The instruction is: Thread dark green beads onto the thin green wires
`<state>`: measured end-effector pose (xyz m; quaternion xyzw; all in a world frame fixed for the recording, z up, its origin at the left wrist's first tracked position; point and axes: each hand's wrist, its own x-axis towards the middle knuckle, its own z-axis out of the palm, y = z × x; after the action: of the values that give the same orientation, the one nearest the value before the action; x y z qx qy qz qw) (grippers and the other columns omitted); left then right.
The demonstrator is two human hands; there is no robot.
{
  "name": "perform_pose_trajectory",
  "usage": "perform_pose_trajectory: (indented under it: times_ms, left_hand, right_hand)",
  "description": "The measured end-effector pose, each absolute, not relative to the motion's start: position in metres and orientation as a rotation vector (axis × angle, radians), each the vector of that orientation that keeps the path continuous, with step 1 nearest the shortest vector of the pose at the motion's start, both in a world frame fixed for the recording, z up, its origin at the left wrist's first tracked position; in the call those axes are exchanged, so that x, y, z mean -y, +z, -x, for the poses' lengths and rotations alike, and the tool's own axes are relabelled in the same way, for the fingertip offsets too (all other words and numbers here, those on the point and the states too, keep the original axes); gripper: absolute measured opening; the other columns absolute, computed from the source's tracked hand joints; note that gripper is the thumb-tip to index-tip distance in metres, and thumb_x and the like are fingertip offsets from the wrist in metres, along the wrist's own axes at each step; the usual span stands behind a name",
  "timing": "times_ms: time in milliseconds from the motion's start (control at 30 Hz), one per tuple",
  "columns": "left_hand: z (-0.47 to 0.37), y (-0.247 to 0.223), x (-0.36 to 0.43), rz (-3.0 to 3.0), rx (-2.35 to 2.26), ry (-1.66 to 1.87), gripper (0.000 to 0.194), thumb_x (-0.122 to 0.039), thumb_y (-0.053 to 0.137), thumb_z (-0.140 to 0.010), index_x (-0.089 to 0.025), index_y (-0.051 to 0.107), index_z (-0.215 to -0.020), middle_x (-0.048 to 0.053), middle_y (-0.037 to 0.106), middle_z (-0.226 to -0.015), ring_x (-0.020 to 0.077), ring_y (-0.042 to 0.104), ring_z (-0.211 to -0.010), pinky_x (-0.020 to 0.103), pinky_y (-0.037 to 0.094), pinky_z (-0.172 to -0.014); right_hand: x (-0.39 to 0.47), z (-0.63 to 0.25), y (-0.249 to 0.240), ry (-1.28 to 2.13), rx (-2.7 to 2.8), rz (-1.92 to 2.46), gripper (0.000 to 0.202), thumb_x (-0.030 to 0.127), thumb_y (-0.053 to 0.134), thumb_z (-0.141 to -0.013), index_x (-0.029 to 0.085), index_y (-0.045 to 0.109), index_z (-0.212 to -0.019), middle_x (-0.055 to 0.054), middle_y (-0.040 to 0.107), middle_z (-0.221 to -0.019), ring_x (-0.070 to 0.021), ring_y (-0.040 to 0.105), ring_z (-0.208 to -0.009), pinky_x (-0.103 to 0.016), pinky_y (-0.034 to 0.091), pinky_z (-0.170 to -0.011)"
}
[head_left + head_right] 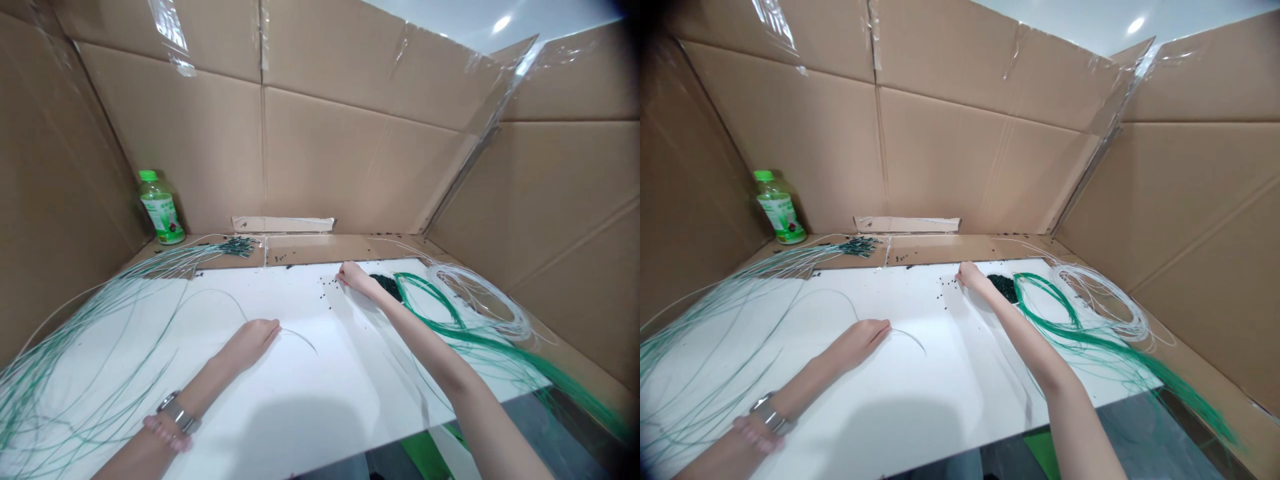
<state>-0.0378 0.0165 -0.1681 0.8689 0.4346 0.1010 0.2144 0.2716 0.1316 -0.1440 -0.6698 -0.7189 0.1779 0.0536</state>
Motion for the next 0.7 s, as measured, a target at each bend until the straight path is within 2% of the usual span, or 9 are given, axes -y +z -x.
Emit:
perform_pose_trajectory:
  times_ms: [300, 533, 700]
  left_hand:
    - [0.037, -0.169, -0.018, -2.418, -1.225, 0.254, 0.041, -0.034, 0.020, -0.096, -0.018, 0.052, -0.075, 0.008, 0.066, -0.077, 0.0212, 0.063, -0.074, 0.030, 0.042, -0.068]
    - [0.037, -0.172, -0.018, -2.419, -1.246, 0.244, 0.041, -0.035, 0.021, -0.095, -0.018, 0.054, -0.078, 0.009, 0.066, -0.079, 0.0234, 0.063, -0.078, 0.032, 0.042, -0.071]
    - [0.034, -0.167, -0.016, -2.428, -1.265, 0.235, 0.042, -0.034, 0.020, -0.096, -0.018, 0.051, -0.074, 0.008, 0.066, -0.076, 0.0207, 0.063, -0.074, 0.029, 0.042, -0.068]
  right_hand:
    - [-0.114, -0.277, -0.130, 0.449, 2.144, 2.029, 0.030, 0.033, 0.053, -0.089, 0.013, 0.056, -0.111, -0.008, 0.059, -0.111, -0.0187, 0.060, -0.095, -0.037, 0.051, -0.081]
    - [-0.058, -0.263, -0.166, 0.325, 2.048, 1.985, 0.028, 0.033, 0.052, -0.090, 0.014, 0.056, -0.110, -0.007, 0.060, -0.108, -0.0174, 0.060, -0.094, -0.038, 0.051, -0.081]
    - [-0.047, -0.255, -0.185, 0.306, 1.990, 1.907, 0.026, 0.033, 0.052, -0.090, 0.014, 0.057, -0.107, -0.006, 0.061, -0.103, -0.0162, 0.061, -0.089, -0.036, 0.052, -0.078]
